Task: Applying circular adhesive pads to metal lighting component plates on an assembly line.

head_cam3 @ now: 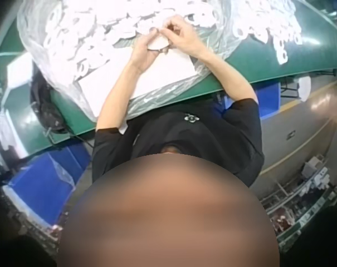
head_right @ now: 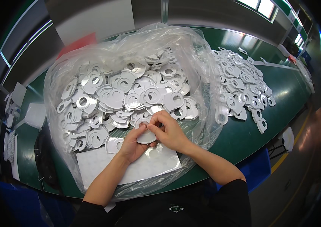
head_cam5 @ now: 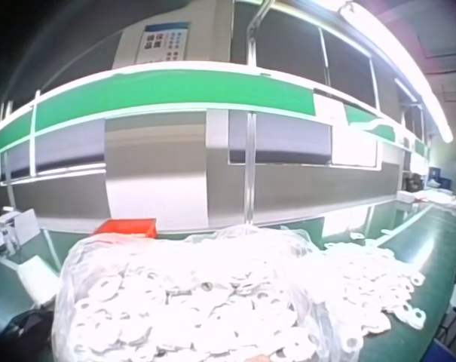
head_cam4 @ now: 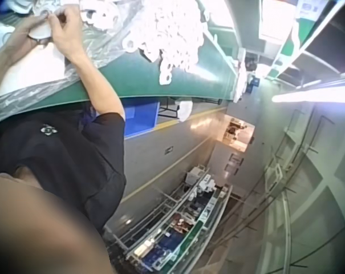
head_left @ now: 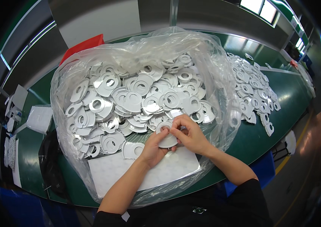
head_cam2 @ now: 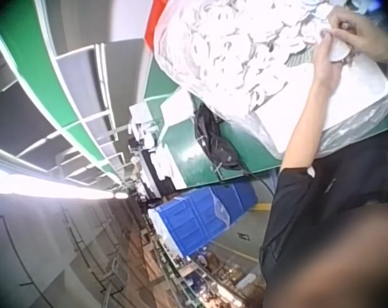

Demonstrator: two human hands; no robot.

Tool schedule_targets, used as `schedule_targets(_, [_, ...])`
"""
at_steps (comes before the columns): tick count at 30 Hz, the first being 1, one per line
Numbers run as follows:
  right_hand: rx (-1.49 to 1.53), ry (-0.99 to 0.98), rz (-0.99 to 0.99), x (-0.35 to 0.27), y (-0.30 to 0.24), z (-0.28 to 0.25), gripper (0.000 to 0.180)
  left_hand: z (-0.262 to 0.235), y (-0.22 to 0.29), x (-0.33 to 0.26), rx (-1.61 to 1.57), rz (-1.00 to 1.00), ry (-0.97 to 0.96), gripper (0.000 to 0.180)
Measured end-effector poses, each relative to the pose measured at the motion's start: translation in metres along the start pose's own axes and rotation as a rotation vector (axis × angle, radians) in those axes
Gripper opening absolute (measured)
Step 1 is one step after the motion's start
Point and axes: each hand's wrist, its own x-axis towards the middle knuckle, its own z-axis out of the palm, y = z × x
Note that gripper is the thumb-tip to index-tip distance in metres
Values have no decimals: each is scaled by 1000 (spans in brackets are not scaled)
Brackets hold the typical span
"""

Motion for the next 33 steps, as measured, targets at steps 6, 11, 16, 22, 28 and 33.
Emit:
schedule_targets(6, [-79, 26, -58, -1, -1, 0, 7, -9, -5, 1, 32, 6, 24, 18])
schedule_targets(11, [79, 154, 11, 1, -8, 5, 17, 0, -4, -2, 56, 17, 82, 22])
schedule_targets(16, [104, 87, 138, 2, -7, -3, 17, -1, -4, -2, 89, 29, 33, 25])
schedule_targets(22, [80, 121, 201, 2, -8, -4, 12, -3, -8, -2, 150, 27, -48, 25])
schedule_targets(28, [81, 143, 221, 0, -14, -3, 7, -7, -11, -2, 259, 34, -71, 27])
schedule_targets(33, [98, 174, 224, -2, -21, 0, 15, 6, -7, -3, 427, 32, -80, 49])
